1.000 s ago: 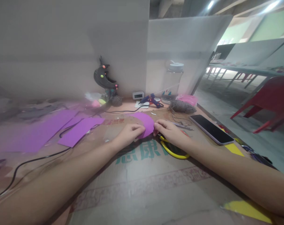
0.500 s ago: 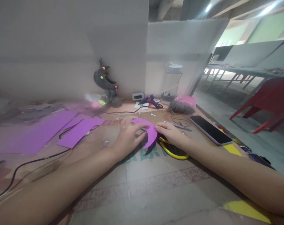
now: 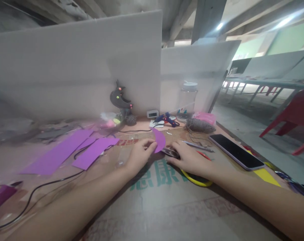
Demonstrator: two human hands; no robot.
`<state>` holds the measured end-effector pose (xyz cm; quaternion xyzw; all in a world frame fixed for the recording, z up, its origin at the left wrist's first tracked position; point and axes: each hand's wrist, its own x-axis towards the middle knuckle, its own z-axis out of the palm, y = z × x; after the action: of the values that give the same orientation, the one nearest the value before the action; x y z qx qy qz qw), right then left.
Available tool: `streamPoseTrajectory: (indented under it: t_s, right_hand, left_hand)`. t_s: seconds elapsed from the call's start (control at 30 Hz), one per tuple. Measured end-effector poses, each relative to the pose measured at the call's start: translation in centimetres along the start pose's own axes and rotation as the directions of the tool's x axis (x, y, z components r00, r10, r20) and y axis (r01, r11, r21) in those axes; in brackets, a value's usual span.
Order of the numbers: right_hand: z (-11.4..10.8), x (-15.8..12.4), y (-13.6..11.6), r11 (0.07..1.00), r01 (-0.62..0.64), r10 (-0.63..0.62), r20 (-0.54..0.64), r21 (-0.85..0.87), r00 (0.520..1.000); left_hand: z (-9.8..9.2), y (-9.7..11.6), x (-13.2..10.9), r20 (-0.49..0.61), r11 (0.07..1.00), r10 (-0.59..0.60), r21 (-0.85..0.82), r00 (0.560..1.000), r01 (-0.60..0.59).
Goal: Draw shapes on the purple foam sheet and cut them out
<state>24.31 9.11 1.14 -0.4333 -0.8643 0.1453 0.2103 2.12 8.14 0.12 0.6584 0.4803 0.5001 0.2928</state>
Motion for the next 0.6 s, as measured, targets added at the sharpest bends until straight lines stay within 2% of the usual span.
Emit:
streamPoseTrajectory:
  t_s: [0.1, 0.2, 0.33, 0.47, 0.53, 0.6]
  right_hand:
    - [-0.2, 0.0, -0.3, 0.978, 0.025, -0.008, 0.081, -0.208, 0.997]
    - [-0.7, 0.6, 0.1, 0.952, -0.010, 0.047, 0.115, -0.305, 0.992]
    - [-2.8, 1.3, 1.4, 0.929, -0.040, 0.119, 0.193, -0.369, 0.974]
    - [-5.6, 1.0, 2.5, 0.917, -0.151, 0.269, 0.293, -0.369, 0.918]
    - [-6.4, 0.6, 3.0, 0.908, -0.164, 0.294, 0.305, -0.386, 0.906]
    - [-6.6, 0.4, 3.4, 0.895, -0.148, 0.286, 0.286, -0.421, 0.915]
  left_hand:
    - [0.2, -0.7, 0.4, 0.039, 0.995, -0.070, -0.074, 0.997, 0.073]
    - [0.4, -1.3, 0.7, 0.085, 0.981, -0.120, -0.143, 0.989, 0.131]
    - [0.6, -1.9, 1.2, 0.102, 0.966, -0.144, -0.202, 0.984, 0.162]
    - [0.5, -2.0, 1.2, 0.104, 0.964, -0.149, -0.207, 0.983, 0.168]
    - [0.4, -1.8, 1.1, 0.116, 0.965, -0.152, -0.198, 0.982, 0.173]
    - [0.3, -1.5, 0.9, 0.132, 0.966, -0.159, -0.186, 0.978, 0.182]
